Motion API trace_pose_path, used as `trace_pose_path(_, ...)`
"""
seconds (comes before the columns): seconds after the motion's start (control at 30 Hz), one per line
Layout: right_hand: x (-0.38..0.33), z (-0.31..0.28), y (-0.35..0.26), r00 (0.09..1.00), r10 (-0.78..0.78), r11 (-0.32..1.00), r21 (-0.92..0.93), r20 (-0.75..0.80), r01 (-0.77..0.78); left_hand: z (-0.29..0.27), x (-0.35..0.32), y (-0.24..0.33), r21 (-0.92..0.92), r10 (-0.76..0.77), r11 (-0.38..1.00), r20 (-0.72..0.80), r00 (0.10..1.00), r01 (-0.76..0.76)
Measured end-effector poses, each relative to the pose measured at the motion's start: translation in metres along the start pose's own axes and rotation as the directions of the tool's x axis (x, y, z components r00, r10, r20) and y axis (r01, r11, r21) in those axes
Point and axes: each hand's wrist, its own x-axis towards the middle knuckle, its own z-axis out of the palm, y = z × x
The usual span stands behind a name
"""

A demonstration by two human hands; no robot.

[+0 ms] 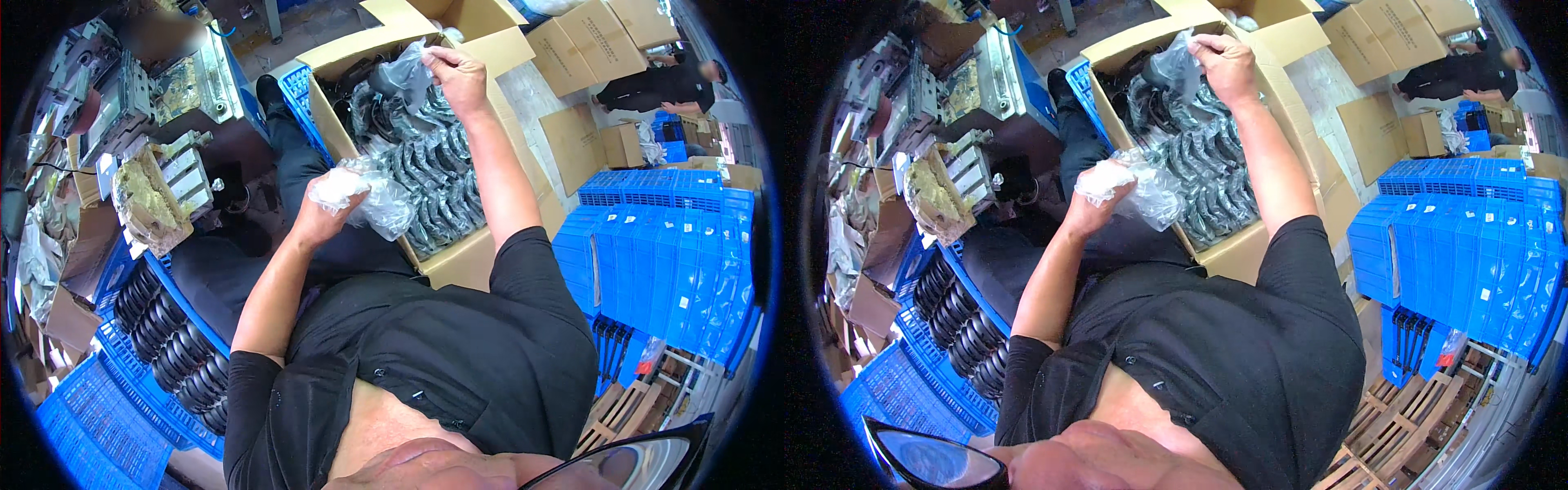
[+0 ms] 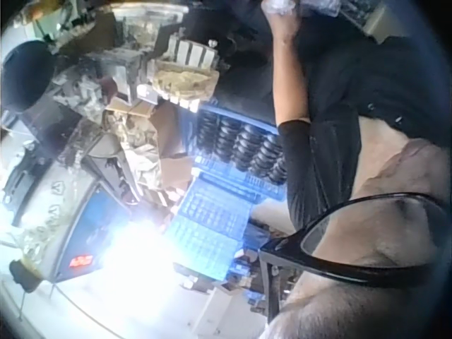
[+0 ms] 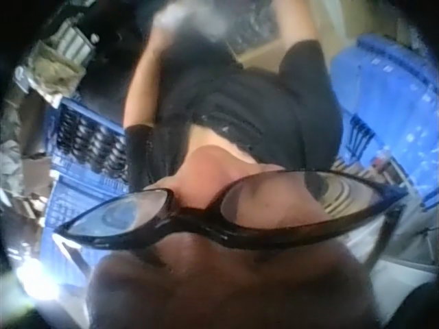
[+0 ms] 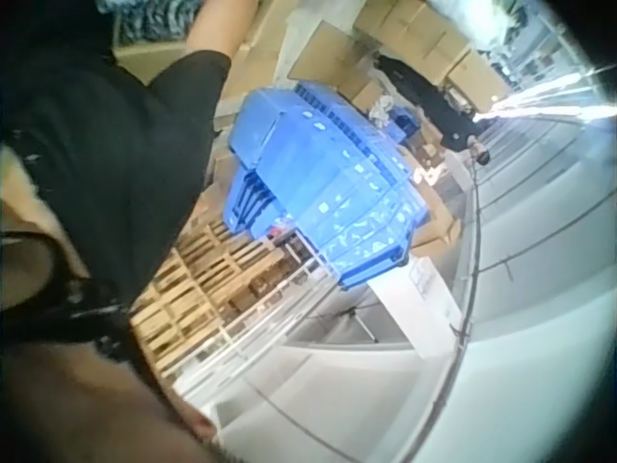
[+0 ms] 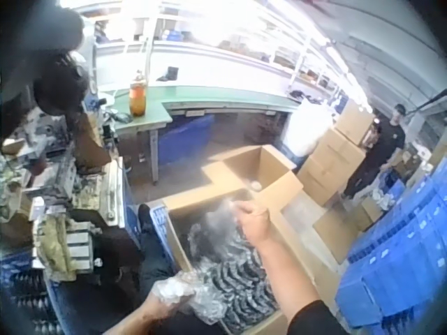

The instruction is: Packaging plastic components into cardboard boxes after processing them with a stamping machine.

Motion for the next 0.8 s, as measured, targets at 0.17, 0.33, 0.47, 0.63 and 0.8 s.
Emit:
trace_pose_path(0.17, -0.012, 0.000, 0.008, 0.975, -0.221, 0.934, -0.288, 0.000, 0.211, 0.003, -0.001, 0.010, -0.143, -0.109, 0.984, 0.011, 0.994, 0.110)
trace_pose_path(0.33, -0.018, -0.004, -0.006, 0.890, -0.419, 0.874, -0.344, -0.179, 0.342, 0.021, -0.015, -0.009, 0.112, 0.128, 0.985, 0.009, 0.992, -0.128)
trace_pose_path(0.47, -0.020, -0.003, -0.005, 0.907, -0.382, 0.880, -0.369, -0.179, 0.298, 0.020, -0.014, -0.001, -0.135, -0.153, 0.979, 0.031, 0.988, 0.156)
trace_pose_path(0.63, -0.020, -0.004, 0.005, 0.962, -0.218, 0.959, -0.217, -0.162, 0.181, 0.014, -0.006, 0.015, -0.256, -0.292, 0.925, -0.006, 0.956, 0.281)
trace_pose_path(0.8, -0.027, -0.013, 0.029, 0.997, -0.068, 0.982, -0.179, -0.040, 0.060, 0.016, -0.006, 0.015, -0.244, -0.285, 0.928, 0.024, 0.958, 0.282)
